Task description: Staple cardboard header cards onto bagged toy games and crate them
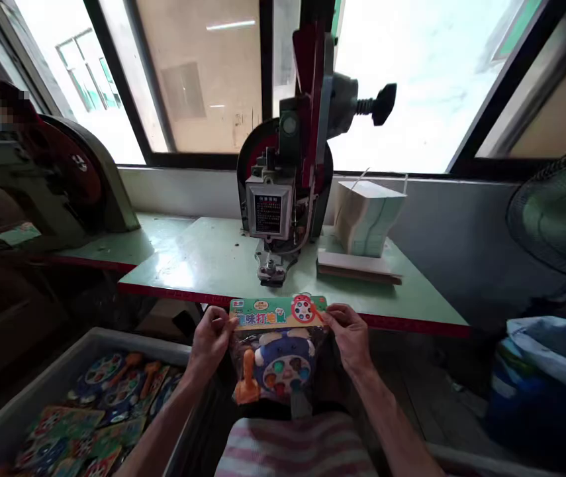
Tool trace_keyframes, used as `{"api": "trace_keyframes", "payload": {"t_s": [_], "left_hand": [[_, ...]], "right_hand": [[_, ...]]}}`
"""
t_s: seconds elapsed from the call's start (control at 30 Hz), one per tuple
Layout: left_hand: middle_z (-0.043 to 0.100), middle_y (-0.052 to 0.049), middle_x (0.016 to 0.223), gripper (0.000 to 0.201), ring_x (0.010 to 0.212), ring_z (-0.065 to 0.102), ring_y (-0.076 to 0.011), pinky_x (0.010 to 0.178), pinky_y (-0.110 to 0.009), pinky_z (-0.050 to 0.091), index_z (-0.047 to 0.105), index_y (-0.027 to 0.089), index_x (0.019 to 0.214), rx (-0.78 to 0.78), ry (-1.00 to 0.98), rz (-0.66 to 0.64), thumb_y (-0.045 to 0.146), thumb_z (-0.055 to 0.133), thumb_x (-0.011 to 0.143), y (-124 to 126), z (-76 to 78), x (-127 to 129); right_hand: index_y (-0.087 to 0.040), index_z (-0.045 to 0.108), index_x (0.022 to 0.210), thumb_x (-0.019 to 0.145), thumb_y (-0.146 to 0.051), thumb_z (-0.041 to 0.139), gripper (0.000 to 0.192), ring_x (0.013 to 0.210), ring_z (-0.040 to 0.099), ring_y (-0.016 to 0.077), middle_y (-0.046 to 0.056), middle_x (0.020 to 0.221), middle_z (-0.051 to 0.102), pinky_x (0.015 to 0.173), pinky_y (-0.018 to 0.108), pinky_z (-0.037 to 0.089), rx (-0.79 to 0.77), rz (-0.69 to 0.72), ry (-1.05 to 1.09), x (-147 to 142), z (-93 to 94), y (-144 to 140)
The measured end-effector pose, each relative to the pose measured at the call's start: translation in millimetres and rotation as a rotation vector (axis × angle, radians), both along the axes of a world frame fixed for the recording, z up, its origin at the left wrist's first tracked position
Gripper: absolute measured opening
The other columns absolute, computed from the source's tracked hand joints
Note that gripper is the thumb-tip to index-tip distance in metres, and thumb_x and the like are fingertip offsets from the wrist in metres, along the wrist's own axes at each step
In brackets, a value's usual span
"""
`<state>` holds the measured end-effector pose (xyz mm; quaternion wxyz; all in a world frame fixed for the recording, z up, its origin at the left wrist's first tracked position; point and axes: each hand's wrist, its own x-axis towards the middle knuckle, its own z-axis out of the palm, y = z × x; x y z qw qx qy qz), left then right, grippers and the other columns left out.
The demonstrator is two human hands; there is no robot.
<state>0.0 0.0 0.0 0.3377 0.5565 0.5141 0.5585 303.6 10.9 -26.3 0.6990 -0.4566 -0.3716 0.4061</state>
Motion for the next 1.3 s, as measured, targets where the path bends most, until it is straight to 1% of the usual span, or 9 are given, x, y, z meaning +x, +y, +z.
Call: {"api": "trace_keyframes", "payload": {"t_s": [0.1, 0.2, 0.3, 0.37, 0.47, 0.57, 0.8, 1.13, 1.3], "left_hand": [[0.058, 0.008, 0.057, 0.033, 0.049, 0.051, -0.0093, 0.048, -0.018, 0.036, 0.047, 0.023, 0.080, -0.007, -0.021, -0.046, 0.043, 0.074, 0.082, 32.2, 22.3, 15.8], [0.064, 0.006, 0.057, 0.037, 0.048, 0.057, -0.0118, 0.046, -0.019, 0.040, 0.046, 0.024, 0.083, -0.030, -0.110, -0.142, 0.046, 0.076, 0.079, 69.2, 36.1, 28.8], [0.064, 0.006, 0.055, 0.039, 0.046, 0.059, -0.0135, 0.046, -0.021, 0.044, 0.045, 0.025, 0.086, -0.023, -0.181, -0.222, 0.047, 0.076, 0.078, 108.1, 41.1, 38.7], [0.063, 0.007, 0.052, 0.039, 0.042, 0.058, -0.0134, 0.045, -0.022, 0.044, 0.045, 0.025, 0.088, -0.007, -0.189, -0.234, 0.046, 0.076, 0.078, 129.9, 42.7, 43.9], [0.064, 0.006, 0.052, 0.039, 0.041, 0.058, -0.0134, 0.043, -0.021, 0.042, 0.045, 0.025, 0.089, 0.004, -0.206, -0.236, 0.044, 0.077, 0.077, 151.0, 45.7, 49.6], [0.064, 0.006, 0.052, 0.039, 0.040, 0.057, -0.0133, 0.043, -0.022, 0.042, 0.044, 0.025, 0.089, 0.008, -0.223, -0.241, 0.044, 0.076, 0.077, 158.5, 49.1, 53.0], [0.061, 0.007, 0.049, 0.040, 0.039, 0.053, -0.0122, 0.042, -0.022, 0.040, 0.043, 0.025, 0.087, -0.006, -0.252, -0.254, 0.043, 0.077, 0.075, 158.9, 54.9, 54.8], [0.061, 0.007, 0.050, 0.044, 0.041, 0.055, -0.0129, 0.044, -0.022, 0.041, 0.043, 0.026, 0.085, -0.024, -0.298, -0.249, 0.044, 0.080, 0.070, 160.7, 55.1, 55.2], [0.060, 0.007, 0.049, 0.044, 0.041, 0.055, -0.0132, 0.044, -0.022, 0.041, 0.043, 0.026, 0.084, -0.012, -0.312, -0.244, 0.045, 0.079, 0.070, 159.5, 56.3, 56.0]], "right_hand": [[-0.021, 0.072, 0.078, 0.056, -0.041, 0.097, 0.039, 0.056, 0.062, 0.0137, -0.001, 0.066, 0.073, 0.051, 0.023, 0.049, 0.021, -0.005, 0.023, 13.5, 20.8, 23.1], [-0.020, 0.072, 0.075, 0.053, -0.042, 0.098, 0.041, 0.053, 0.060, 0.0138, 0.000, 0.063, 0.071, 0.051, 0.025, 0.049, 0.021, -0.007, 0.015, 25.7, 36.8, 48.4], [-0.019, 0.071, 0.073, 0.048, -0.043, 0.098, 0.044, 0.050, 0.058, 0.0142, 0.001, 0.059, 0.069, 0.048, 0.026, 0.047, 0.003, -0.029, 0.003, 35.0, 46.0, 74.4], [-0.019, 0.071, 0.071, 0.046, -0.044, 0.098, 0.045, 0.049, 0.058, 0.0144, 0.001, 0.058, 0.068, 0.047, 0.027, 0.046, 0.001, -0.056, -0.004, 39.4, 48.8, 89.7], [-0.019, 0.071, 0.071, 0.046, -0.045, 0.097, 0.045, 0.047, 0.055, 0.0138, 0.001, 0.058, 0.067, 0.046, 0.027, 0.044, 0.006, -0.079, -0.029, 44.2, 49.8, 106.2], [-0.018, 0.073, 0.073, 0.049, -0.043, 0.096, 0.042, 0.049, 0.056, 0.0136, 0.001, 0.060, 0.068, 0.047, 0.027, 0.044, 0.013, -0.073, -0.034, 47.2, 49.9, 114.6], [-0.019, 0.072, 0.073, 0.051, -0.038, 0.094, 0.036, 0.051, 0.055, 0.0126, 0.000, 0.064, 0.069, 0.048, 0.026, 0.043, -0.008, -0.057, -0.025, 48.0, 53.7, 118.6], [-0.019, 0.072, 0.073, 0.048, -0.039, 0.095, 0.039, 0.053, 0.057, 0.0140, 0.001, 0.062, 0.067, 0.050, 0.027, 0.046, -0.029, -0.038, -0.019, 47.0, 61.7, 117.3], [-0.020, 0.070, 0.072, 0.047, -0.039, 0.095, 0.041, 0.053, 0.058, 0.0143, 0.001, 0.063, 0.067, 0.050, 0.027, 0.046, -0.025, -0.027, -0.007, 46.2, 65.5, 120.3]]}}
